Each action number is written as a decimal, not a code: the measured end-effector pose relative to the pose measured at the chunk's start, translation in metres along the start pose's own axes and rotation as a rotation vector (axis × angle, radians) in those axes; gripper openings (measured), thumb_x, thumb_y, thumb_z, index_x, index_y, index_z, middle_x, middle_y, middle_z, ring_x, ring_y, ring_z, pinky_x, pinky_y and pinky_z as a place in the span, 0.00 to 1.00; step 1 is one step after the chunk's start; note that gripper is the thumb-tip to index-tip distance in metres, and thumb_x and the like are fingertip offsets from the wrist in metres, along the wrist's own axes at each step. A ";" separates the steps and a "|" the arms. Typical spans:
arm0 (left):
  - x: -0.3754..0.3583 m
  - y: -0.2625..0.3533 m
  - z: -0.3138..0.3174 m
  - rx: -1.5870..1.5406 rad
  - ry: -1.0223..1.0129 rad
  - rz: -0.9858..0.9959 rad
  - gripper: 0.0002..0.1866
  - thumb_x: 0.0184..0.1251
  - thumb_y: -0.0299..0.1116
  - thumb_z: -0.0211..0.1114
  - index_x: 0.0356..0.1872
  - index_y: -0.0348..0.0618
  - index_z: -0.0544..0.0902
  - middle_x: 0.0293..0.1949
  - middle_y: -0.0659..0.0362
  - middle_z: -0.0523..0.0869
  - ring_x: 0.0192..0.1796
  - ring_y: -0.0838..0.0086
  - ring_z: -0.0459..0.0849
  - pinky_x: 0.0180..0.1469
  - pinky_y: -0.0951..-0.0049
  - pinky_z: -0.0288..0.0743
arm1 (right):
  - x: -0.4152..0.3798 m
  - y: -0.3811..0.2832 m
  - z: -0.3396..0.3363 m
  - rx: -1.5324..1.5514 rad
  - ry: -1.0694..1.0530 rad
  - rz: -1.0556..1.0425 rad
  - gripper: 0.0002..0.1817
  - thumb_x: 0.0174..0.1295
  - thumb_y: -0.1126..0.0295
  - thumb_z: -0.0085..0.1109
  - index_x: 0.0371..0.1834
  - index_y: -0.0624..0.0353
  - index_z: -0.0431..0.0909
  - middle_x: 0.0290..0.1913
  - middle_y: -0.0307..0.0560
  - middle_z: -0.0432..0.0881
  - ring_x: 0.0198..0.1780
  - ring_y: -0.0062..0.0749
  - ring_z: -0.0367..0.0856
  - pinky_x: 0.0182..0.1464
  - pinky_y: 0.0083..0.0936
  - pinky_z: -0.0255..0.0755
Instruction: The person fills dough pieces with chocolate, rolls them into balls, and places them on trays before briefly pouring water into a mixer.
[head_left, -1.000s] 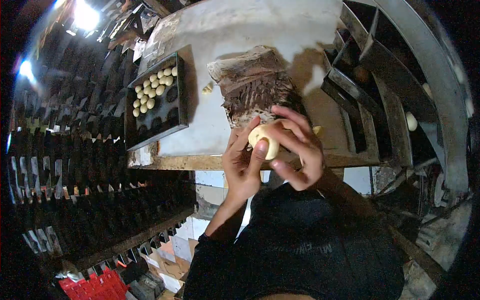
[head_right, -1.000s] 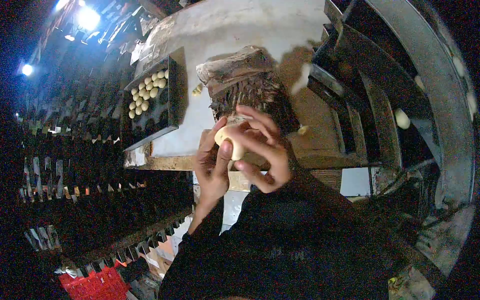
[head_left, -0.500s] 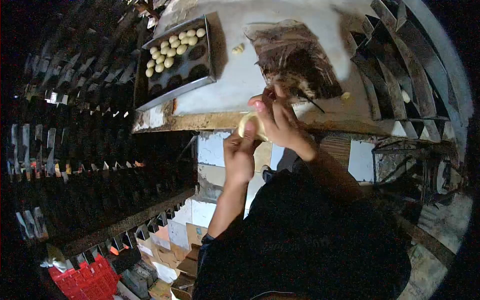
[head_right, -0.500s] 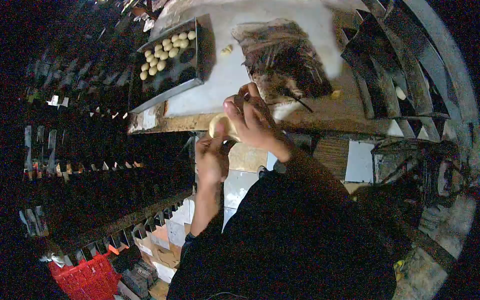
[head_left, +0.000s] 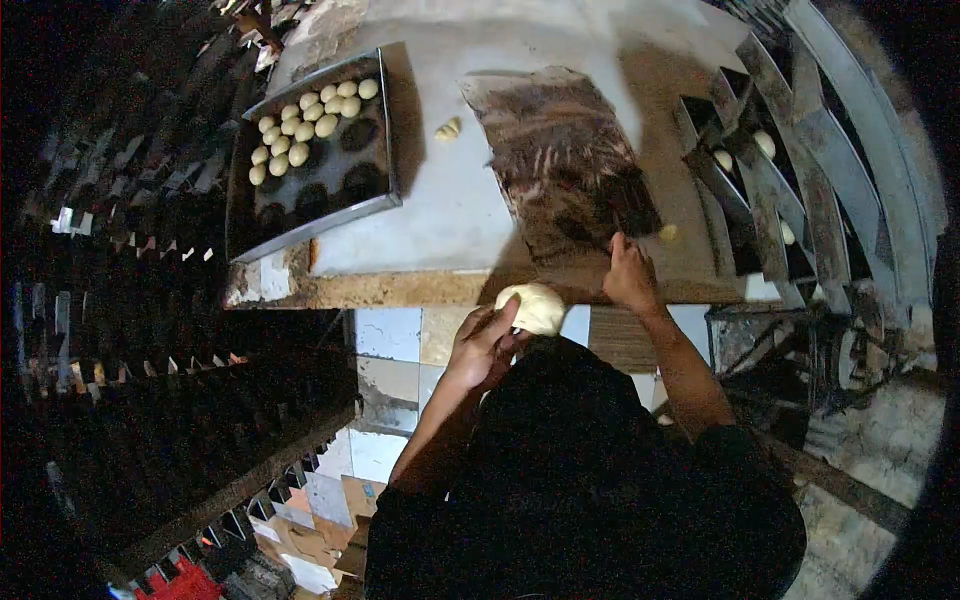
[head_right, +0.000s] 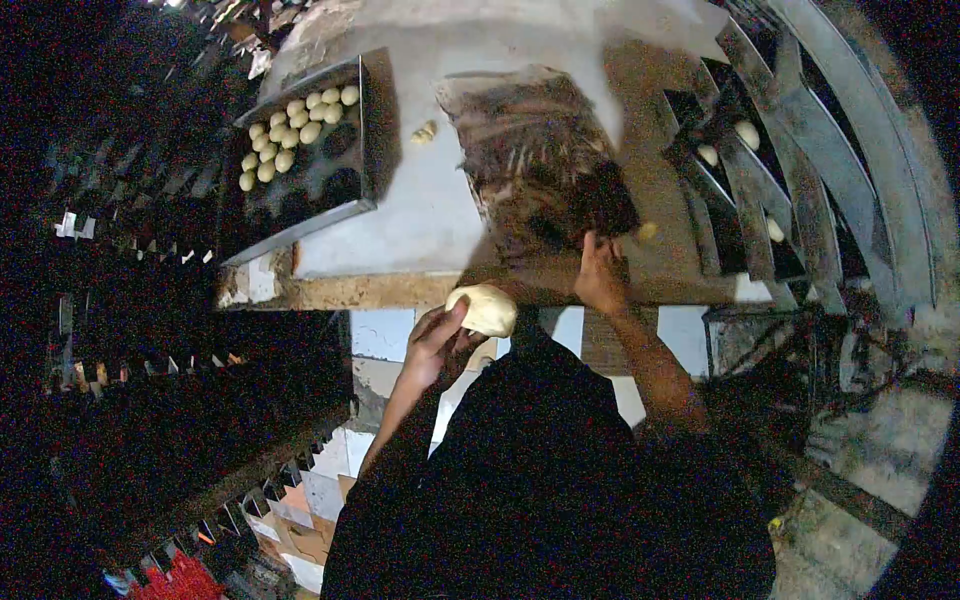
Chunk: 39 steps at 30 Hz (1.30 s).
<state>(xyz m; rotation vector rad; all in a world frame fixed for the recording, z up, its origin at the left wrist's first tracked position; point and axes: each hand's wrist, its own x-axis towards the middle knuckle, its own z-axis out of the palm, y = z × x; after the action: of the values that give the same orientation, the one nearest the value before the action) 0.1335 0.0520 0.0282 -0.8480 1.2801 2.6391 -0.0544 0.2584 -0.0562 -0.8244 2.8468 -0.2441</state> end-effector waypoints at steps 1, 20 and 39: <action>0.004 0.010 0.007 -0.106 0.030 0.037 0.24 0.69 0.42 0.61 0.53 0.28 0.75 0.42 0.52 0.84 0.50 0.73 0.82 0.49 0.75 0.77 | 0.011 0.005 0.003 -0.055 -0.204 0.092 0.17 0.59 0.77 0.47 0.52 0.66 0.64 0.38 0.63 0.73 0.30 0.55 0.76 0.34 0.45 0.72; 0.123 0.063 0.024 -0.238 0.156 0.259 0.26 0.73 0.39 0.55 0.66 0.37 0.67 0.56 0.53 0.79 0.56 0.71 0.78 0.56 0.72 0.74 | 0.219 0.027 0.022 0.099 -0.154 -0.562 0.13 0.60 0.69 0.56 0.45 0.62 0.81 0.28 0.54 0.81 0.31 0.41 0.82 0.33 0.36 0.75; 0.122 0.024 0.007 -0.394 0.000 0.190 0.24 0.73 0.41 0.54 0.63 0.36 0.70 0.56 0.53 0.77 0.54 0.70 0.79 0.44 0.81 0.79 | 0.042 0.013 0.004 0.084 0.199 -0.310 0.16 0.59 0.69 0.63 0.49 0.61 0.81 0.42 0.52 0.77 0.45 0.43 0.79 0.45 0.40 0.75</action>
<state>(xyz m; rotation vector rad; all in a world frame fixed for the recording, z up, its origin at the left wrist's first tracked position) 0.0196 0.0227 -0.0141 -0.8023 0.8895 3.1042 -0.0951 0.2458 -0.0677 -1.2887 2.8489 -0.5089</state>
